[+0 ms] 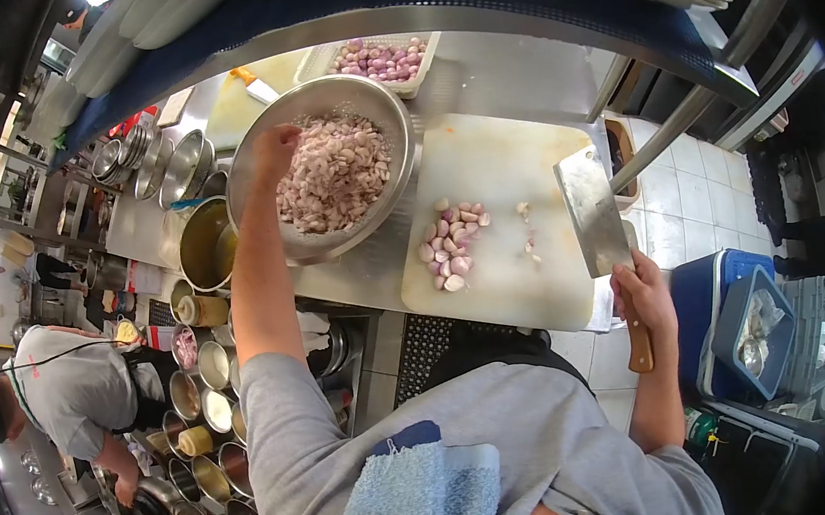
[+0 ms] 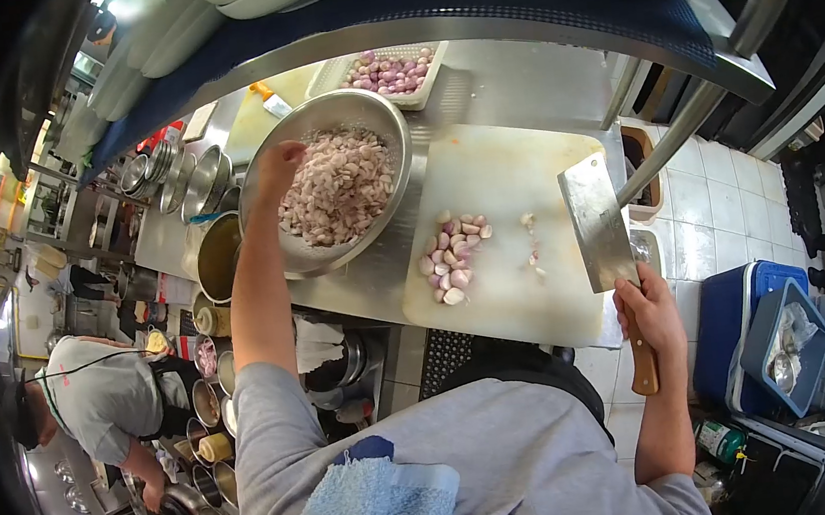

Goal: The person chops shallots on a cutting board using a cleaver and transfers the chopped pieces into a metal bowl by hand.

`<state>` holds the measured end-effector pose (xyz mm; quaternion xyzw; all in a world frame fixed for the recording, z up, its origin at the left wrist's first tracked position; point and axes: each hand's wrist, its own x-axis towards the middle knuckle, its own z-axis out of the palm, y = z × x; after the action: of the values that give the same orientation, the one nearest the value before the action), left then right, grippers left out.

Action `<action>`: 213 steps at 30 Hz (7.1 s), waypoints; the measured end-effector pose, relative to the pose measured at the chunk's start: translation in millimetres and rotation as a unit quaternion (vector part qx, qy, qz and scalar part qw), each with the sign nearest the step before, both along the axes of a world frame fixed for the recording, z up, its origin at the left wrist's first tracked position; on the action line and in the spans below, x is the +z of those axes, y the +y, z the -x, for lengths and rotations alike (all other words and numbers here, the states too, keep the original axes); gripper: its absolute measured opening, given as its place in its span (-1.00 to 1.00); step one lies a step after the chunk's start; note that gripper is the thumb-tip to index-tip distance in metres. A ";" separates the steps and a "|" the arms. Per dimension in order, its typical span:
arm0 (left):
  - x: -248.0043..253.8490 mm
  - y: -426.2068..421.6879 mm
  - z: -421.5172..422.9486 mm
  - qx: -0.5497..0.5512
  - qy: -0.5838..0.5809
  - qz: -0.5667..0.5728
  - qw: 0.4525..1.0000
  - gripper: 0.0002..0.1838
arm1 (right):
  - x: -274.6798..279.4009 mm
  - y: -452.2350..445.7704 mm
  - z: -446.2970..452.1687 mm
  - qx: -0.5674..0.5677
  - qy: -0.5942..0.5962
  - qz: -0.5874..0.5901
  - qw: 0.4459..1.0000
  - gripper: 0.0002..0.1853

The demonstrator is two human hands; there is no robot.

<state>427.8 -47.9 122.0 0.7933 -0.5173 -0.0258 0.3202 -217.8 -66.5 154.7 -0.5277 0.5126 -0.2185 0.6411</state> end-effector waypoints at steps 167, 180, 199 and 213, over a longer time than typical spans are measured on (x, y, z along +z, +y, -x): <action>-73.3 37.7 426.1 -0.248 -0.073 -0.139 0.956 -0.93 | -81.6 -35.1 69.0 0.104 -0.047 -0.133 0.985 -0.87; 64.3 53.8 209.0 0.079 0.188 0.084 0.975 -0.81 | -83.6 -28.3 65.6 0.077 -0.052 -0.141 0.986 -0.89; 10.4 88.5 318.3 -0.152 0.012 -0.120 0.981 -0.77 | -78.4 -42.3 69.1 0.116 -0.004 -0.127 0.985 -0.87; -42.5 86.7 352.8 -0.077 -0.063 -0.109 0.989 -0.62 | -46.4 -40.3 65.5 0.175 0.045 -0.049 0.982 -0.61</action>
<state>75.0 38.9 79.5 0.7814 -0.5900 -0.0565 0.1952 -283.4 -106.8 108.3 -0.5863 0.4511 -0.0533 0.6708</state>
